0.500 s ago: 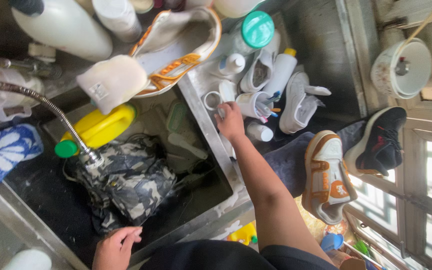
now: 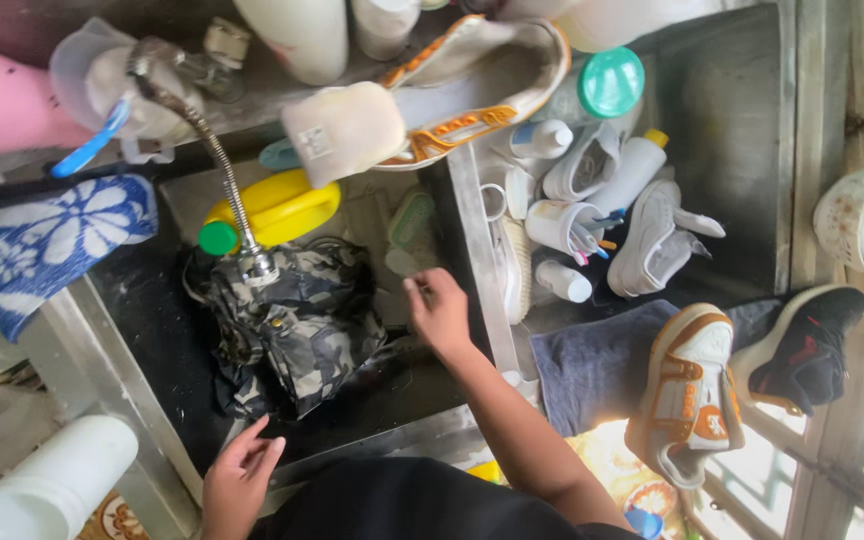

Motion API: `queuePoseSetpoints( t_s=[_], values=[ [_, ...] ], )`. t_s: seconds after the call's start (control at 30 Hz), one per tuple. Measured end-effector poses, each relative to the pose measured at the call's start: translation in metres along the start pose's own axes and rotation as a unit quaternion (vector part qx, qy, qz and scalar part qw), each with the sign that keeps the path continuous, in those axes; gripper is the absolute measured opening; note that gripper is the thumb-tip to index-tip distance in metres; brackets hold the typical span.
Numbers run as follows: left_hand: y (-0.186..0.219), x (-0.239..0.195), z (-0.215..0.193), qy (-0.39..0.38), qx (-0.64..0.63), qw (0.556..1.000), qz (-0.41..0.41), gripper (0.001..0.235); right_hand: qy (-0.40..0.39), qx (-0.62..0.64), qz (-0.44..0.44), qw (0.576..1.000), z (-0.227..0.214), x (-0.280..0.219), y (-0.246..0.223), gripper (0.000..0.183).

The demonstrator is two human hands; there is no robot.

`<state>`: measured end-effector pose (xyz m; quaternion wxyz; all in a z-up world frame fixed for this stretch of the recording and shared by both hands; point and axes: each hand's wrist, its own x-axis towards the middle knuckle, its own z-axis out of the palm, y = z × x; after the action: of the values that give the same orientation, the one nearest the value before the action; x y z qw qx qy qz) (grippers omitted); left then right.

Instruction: The person washes dark-colored clothes by hand in a kitchen sink. They use a white cup to scoop and pour water over the garments, scrub them with their hands, and rinse them under running water from the faucet.

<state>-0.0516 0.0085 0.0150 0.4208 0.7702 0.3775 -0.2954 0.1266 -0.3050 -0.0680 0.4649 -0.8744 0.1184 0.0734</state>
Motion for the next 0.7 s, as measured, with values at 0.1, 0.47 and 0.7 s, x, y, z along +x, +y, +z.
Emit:
queuePoseSetpoints(
  t_s=[0.1,0.47,0.7],
  values=[
    [-0.029,-0.010,0.001,0.012,-0.094,0.995,-0.037,0.051,-0.189,-0.159,0.055,0.968,0.051,0.013,0.067,0.021],
    [-0.124,-0.057,-0.039,0.163,-0.269,0.946,-0.080,0.035,-0.227,-0.188,0.031,0.955,0.034,-0.005,0.099,0.024],
    [-0.088,-0.044,-0.088,0.236,-0.317,0.891,0.222,0.065,-0.107,-0.186,-0.004,0.977,-0.027,-0.076,0.023,0.047]
  ],
)
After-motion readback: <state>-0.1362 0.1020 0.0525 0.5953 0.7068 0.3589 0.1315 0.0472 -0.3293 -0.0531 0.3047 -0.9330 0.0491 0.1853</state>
